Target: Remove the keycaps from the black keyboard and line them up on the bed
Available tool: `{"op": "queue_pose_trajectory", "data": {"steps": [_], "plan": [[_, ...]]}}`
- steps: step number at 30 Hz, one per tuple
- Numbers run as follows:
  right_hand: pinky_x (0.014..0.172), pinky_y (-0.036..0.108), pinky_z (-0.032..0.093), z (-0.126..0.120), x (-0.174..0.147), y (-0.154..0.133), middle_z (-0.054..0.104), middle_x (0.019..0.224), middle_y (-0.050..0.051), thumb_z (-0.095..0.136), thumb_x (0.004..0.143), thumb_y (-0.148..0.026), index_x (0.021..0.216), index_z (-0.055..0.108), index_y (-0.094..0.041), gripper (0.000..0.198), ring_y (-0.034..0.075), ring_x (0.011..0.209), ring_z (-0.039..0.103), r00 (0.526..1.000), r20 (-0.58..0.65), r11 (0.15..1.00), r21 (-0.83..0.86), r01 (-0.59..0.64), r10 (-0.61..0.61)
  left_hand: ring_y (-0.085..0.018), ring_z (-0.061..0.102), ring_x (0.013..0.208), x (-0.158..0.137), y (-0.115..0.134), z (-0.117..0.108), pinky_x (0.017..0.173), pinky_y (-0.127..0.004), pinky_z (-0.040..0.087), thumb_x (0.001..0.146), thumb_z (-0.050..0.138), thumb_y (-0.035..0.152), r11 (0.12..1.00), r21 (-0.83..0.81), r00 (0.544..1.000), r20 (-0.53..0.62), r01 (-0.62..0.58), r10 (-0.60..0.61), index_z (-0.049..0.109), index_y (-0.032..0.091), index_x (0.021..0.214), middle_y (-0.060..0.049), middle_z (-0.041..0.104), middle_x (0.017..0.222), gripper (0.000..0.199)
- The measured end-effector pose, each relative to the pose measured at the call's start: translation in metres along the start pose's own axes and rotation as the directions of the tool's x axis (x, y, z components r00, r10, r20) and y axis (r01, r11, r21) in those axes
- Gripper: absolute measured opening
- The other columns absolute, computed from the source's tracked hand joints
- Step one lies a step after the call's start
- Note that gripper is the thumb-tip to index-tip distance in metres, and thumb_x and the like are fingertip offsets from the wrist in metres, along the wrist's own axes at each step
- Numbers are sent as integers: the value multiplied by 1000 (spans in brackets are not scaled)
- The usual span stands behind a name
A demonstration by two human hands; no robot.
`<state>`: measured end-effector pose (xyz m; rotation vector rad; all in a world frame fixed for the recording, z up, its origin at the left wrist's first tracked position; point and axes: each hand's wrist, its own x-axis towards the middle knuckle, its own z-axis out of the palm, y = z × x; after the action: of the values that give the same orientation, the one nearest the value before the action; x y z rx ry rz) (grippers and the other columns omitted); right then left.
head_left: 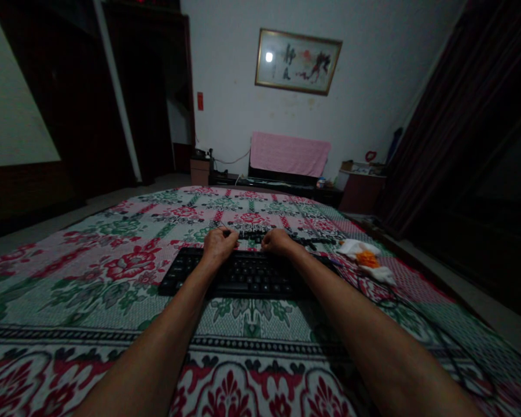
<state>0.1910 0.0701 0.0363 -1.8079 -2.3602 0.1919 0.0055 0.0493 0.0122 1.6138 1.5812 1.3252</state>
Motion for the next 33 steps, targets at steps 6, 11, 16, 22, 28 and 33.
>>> {"op": "queue_pose_trajectory", "data": {"steps": [6,11,16,22,28,33], "plan": [[63,18,44,-9,5,11,71,74,2,64,62,-13,76,73,-19,18,16,73,64,1000,0,999,-34,-9,9,-16,64,65,-2,5,-3,63,-24,47,66,52,34,1000,15,1000,-2,7,-7,67,17,76,-3,68,61,25],[64,18,43,-22,2,20,71,75,0,61,63,-13,79,73,-21,21,15,73,63,1000,-20,998,-60,-6,5,-17,64,67,-2,7,-3,64,-24,47,66,52,34,999,32,1000,-4,6,-5,67,18,74,-3,68,62,24],[61,17,43,-20,5,13,71,80,-2,61,63,-14,86,73,-23,27,14,73,63,988,52,988,-52,148,-145,-17,64,65,-6,11,-5,63,-23,46,66,52,34,999,42,1000,2,14,-14,67,17,75,-2,68,60,23],[59,16,42,-14,10,9,71,79,0,56,64,-9,85,73,-21,29,13,72,63,980,96,981,-75,180,-173,-16,64,64,-8,16,-5,63,-23,46,66,53,32,998,54,999,9,44,-45,66,17,76,-2,68,60,22],[57,16,39,-14,6,11,70,76,0,57,64,-15,81,72,-20,24,13,69,61,970,157,970,-125,208,-187,-16,64,66,-4,8,2,63,-23,46,68,54,33,999,51,1000,-2,7,-7,67,18,76,-2,68,60,22],[59,16,39,-14,6,12,69,82,1,57,65,-18,90,70,-19,28,12,71,60,968,154,951,-211,228,-198,-15,64,66,-5,11,0,65,-23,46,68,55,34,999,43,1000,4,13,-13,66,18,77,-1,67,59,22]]}}
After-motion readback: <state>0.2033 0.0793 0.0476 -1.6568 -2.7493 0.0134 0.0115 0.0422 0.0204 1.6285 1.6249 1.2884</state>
